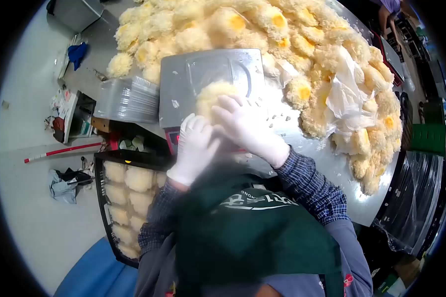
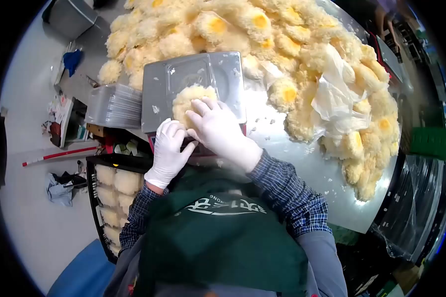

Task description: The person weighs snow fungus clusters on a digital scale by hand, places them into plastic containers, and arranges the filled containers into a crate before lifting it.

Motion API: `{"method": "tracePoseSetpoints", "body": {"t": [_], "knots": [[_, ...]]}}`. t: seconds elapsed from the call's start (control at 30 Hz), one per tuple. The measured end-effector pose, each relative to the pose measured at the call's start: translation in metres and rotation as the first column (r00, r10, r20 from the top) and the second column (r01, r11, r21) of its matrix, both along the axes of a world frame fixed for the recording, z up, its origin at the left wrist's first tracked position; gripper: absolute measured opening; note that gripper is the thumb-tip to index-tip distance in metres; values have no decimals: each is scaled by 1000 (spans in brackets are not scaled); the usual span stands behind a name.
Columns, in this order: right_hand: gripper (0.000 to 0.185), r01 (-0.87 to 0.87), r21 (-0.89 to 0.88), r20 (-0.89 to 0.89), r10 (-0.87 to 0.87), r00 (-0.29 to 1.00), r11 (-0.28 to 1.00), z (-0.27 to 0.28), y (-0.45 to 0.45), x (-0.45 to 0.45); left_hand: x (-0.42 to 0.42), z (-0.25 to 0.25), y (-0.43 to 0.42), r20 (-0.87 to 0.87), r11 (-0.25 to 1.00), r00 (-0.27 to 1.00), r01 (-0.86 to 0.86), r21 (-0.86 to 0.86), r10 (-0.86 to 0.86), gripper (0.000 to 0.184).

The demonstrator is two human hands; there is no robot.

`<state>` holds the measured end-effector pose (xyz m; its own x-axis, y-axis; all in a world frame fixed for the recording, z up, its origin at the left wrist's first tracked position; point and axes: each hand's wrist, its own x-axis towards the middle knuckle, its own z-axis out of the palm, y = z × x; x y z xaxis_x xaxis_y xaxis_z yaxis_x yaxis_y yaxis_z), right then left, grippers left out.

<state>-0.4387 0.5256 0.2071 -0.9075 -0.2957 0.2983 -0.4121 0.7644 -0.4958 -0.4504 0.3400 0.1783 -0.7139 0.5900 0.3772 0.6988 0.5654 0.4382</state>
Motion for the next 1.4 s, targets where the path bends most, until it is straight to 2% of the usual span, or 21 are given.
{"method": "tracePoseSetpoints", "body": {"t": [0.07, 0.1, 0.13, 0.23, 0.3, 0.37, 0.47, 0.5, 0.57, 0.6, 0.63, 0.7, 0.73, 0.8, 1.03, 1.1, 1.13, 1.23, 1.3, 1.37, 1.4], "knots": [[27, -73, -38, 95, 76, 993, 997, 24, 10, 3, -1, 12, -16, 160, 970, 987, -45, 240, 7, 24], [23, 75, -333, 140, -29, 990, 940, 7, 16, 1, -5, 20, -24, 162, 935, 985, -108, 338, 55, 16], [23, 153, -359, 36, -150, 988, 921, 6, 29, -2, -7, 17, -37, 218, 884, 959, -257, 392, 182, 12], [30, 504, -661, 433, -266, 861, 556, 4, 65, -21, -16, 17, -66, 455, 676, 783, -607, 417, 423, 10], [33, 537, -741, 536, -126, 835, 403, -33, 84, -35, -18, 2, -78, 638, 758, 711, -581, 296, 295, 22], [37, 666, -720, 679, 0, 734, 195, -57, 73, -50, -5, -6, -55, 937, 719, 350, -649, 248, -7, 37], [49, 529, -835, 442, 386, 809, -152, -111, 60, -74, 9, -12, -34, 947, 779, 195, -539, 319, -253, 61], [51, 500, -855, 437, 326, 838, -137, -56, 42, -64, 10, -11, -32, 940, 766, 172, -546, 340, -295, 69], [49, 423, -817, 534, 239, 811, 391, -22, 59, -52, 6, -23, -38, 918, 715, 59, -607, 345, -392, 83], [52, 345, -603, 524, 32, 851, 719, 2, 53, -34, 5, -19, -42, 870, 679, 18, -617, 397, -493, 80], [57, 211, -466, 264, -93, 960, 859, -14, 52, -21, 4, -11, -43, 857, 692, 5, -588, 419, -515, 83], [46, 339, -314, 434, -183, 882, 887, -13, 47, 4, 3, -13, -38, 924, 731, 38, -600, 325, -380, 76], [41, 415, -429, 603, -87, 793, 802, -13, 49, 10, 7, -2, -32, 942, 774, 168, -538, 335, -291, 45], [32, 605, -563, 805, 208, 555, 563, -16, 49, 20, 7, -4, -28, 951, 754, 157, -580, 307, -267, 30], [12, 696, -619, 782, 198, 591, 365, -21, 23, 37, 10, -19, -26, 898, 683, 378, -596, 423, -226, 17], [13, 570, -714, 669, 158, 726, 406, -18, 14, 39, 9, -12, -23, 842, 550, 433, -639, 538, -321, 20], [14, 583, -717, 668, 137, 732, 382, -21, 10, 39, 11, -12, -28, 725, 706, 659, -417, 573, -199, 21], [10, 373, -854, 459, 186, 869, 364, -7, -14, 38, 24, -1, -28, 661, 368, 427, -586, 722, -618, 34], [12, 247, -881, 388, 317, 865, 404, 2, -36, 41, 35, 20, -25, 720, 509, 556, -513, 691, -416, 47], [16, 225, -885, 393, 396, 830, 407, 1, -64, 48, 43, 28, -34, 608, 88, 649, -647, 757, -458, 46], [24, 192, -850, 437, 453, 777, 491, -4, -68, 51, 50, 31, -50, 632, 12, 663, -686, 727, -401, 45]]}}
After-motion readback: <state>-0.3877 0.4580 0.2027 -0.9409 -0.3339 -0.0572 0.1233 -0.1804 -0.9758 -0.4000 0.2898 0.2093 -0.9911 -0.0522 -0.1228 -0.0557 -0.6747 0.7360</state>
